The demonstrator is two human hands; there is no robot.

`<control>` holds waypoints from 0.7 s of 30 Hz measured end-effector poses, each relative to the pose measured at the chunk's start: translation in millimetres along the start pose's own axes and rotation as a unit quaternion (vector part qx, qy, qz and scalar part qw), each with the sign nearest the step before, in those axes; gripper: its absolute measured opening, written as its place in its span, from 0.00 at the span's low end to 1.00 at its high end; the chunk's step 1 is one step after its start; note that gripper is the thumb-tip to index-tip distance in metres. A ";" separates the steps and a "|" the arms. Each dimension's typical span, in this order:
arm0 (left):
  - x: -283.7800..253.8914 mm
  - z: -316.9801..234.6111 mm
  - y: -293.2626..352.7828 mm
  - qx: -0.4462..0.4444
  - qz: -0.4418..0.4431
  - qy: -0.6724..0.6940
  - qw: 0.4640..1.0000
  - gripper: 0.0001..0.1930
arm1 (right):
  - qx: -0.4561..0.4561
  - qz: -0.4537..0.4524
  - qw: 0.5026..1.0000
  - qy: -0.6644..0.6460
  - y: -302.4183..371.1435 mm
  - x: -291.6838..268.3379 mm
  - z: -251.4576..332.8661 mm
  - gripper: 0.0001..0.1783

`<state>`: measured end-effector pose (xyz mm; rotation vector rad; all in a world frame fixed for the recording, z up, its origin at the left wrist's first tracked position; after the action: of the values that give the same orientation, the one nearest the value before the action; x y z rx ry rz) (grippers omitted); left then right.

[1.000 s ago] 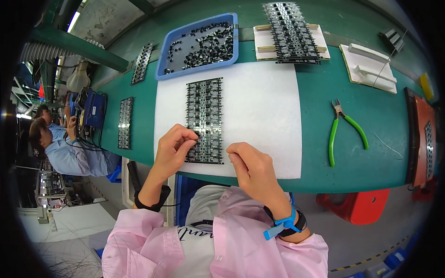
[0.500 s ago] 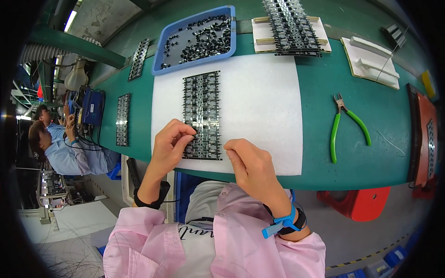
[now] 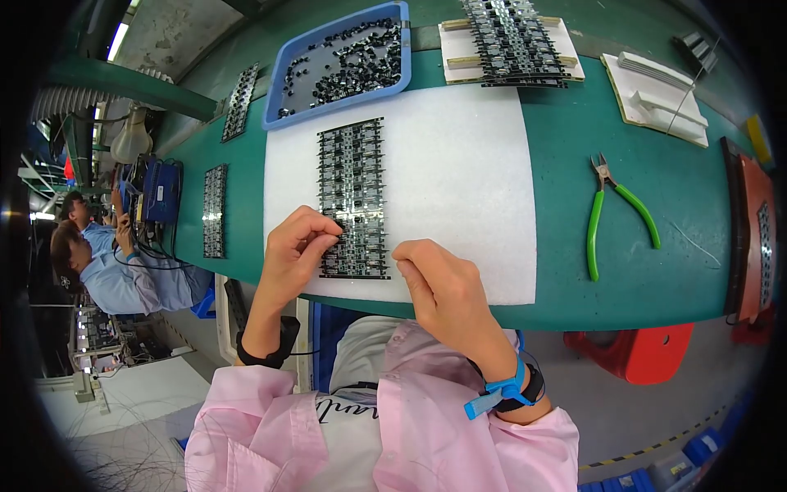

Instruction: The person is manually inserting small components into rows on a circuit board and using pliers to adjust them.

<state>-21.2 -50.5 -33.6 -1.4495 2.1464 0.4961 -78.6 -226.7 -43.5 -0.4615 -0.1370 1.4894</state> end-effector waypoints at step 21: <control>-0.5 -11.1 3.2 0.034 -0.070 -0.070 0.994 0.06 | -0.005 0.014 1.000 -0.010 -2.2 -0.7 1.5 0.05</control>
<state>-26.2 -55.1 -24.2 -1.4710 1.9186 0.4550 -77.1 -227.1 -41.2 -0.4596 -0.1545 1.5210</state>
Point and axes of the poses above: each hand's wrist, its own y-axis away from the middle knuckle, its own x-axis out of the palm, z = x × y, the point moved 6 cm from there along -y, towards the middle knuckle, and after that the axes turned 3 degrees about -x, right-handed, at the moved point
